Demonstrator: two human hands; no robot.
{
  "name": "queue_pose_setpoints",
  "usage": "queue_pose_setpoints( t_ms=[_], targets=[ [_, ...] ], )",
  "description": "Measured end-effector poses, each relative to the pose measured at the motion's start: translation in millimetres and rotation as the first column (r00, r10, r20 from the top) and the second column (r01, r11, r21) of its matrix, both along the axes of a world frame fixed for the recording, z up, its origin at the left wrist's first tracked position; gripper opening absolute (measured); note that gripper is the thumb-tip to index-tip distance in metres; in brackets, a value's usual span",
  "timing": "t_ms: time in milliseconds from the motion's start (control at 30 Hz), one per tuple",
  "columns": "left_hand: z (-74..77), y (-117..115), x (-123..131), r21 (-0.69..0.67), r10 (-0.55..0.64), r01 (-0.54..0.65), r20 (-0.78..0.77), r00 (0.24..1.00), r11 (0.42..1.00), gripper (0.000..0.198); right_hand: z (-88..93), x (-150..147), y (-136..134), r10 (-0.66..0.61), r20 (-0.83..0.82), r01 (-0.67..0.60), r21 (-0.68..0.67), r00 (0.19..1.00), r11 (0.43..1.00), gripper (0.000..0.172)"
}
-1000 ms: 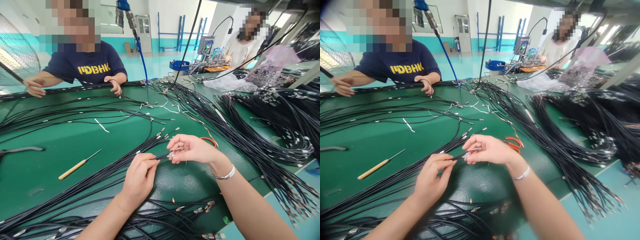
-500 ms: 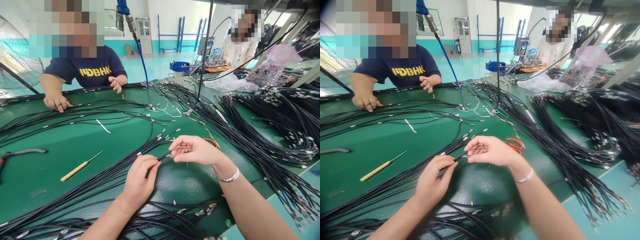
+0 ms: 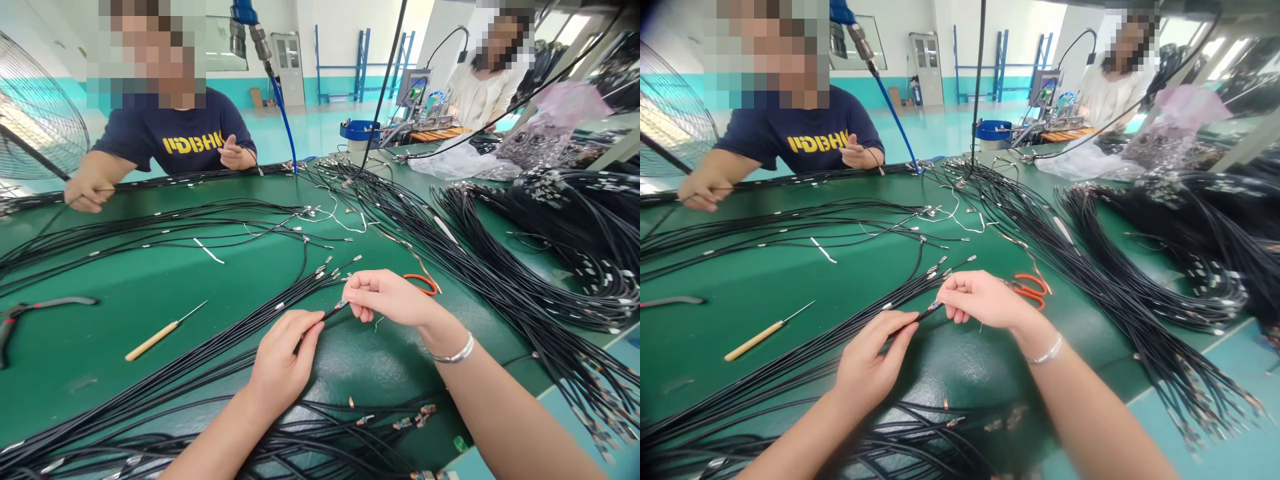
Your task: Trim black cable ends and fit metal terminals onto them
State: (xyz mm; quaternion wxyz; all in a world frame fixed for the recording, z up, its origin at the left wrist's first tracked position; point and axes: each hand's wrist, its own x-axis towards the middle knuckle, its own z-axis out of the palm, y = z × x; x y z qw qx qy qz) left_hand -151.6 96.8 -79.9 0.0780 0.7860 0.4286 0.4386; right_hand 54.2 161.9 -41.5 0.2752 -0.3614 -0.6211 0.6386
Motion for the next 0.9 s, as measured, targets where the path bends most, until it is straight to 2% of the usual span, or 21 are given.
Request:
queue_pose_setpoints(
  t_ms=[400, 600, 900],
  targets=[
    [-2.7, 0.8, -0.2, -0.038, -0.015, 0.016, 0.017, 1.0, 0.999, 0.023, -4.7, 0.4, 3.4, 0.033, -0.114, -0.04, -0.059, 0.993, 0.997, 0.022],
    [-2.7, 1.2, -2.3, 0.003, 0.016, -0.016, 0.039, 0.999, 1.0, 0.026, 0.5, 9.5, 4.6, 0.027, -0.165, -0.028, -0.002, 0.986, 1.0, 0.019],
    [-2.6, 0.4, -8.2, 0.121, -0.041, 0.038, 0.023, 0.999, 0.992, 0.037, 3.4, 15.2, -0.3, 0.015, -0.226, 0.013, 0.122, 0.974, 0.992, 0.022]
  ],
)
